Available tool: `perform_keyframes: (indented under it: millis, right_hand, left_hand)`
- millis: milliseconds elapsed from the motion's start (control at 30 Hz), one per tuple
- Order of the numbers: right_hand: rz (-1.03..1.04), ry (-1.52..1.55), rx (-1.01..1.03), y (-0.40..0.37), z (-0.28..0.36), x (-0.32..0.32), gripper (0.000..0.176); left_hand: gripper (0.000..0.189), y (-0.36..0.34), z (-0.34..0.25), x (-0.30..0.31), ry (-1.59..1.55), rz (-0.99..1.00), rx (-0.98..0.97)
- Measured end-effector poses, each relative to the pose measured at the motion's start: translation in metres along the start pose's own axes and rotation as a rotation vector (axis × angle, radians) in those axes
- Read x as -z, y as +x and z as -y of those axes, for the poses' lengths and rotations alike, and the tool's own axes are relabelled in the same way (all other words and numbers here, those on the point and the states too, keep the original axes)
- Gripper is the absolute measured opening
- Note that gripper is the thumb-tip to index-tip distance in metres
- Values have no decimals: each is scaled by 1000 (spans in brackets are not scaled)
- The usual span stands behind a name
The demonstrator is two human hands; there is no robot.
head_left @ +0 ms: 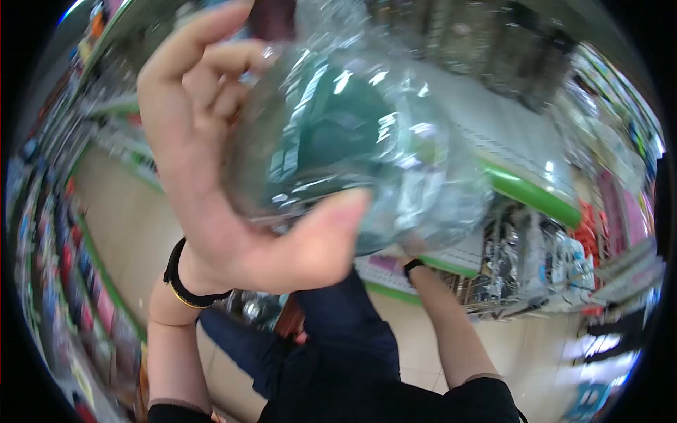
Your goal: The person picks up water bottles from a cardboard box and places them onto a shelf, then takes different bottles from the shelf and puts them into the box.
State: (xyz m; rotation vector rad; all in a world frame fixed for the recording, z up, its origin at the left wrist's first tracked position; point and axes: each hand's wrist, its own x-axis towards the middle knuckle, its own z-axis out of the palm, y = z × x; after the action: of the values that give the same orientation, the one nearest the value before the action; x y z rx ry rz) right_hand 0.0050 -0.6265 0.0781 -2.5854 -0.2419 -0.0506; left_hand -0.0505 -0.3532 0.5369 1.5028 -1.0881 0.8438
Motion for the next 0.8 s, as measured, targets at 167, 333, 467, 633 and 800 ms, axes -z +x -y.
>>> perform_keyframes:
  millis: [167, 333, 467, 633, 800]
  right_hand:
    - [-181, -351, -231, 8, 34, 34, 25]
    - [-227, -323, -213, 12, 33, 32, 20]
    - [-254, -357, -179, 9, 33, 33, 19]
    - [-249, -376, -171, 9, 31, 35, 18]
    - [-236, -375, -169, 9, 36, 38, 17]
  left_hand:
    - [85, -119, 0, 82, 359, 9, 301]
    - [61, -222, 45, 145, 876, -85, 721]
    - [62, -301, 81, 157, 997, -31, 974]
    - [67, -379, 105, 126, 941, 251, 1155]
    - [67, -407, 116, 101, 872, 383, 1339]
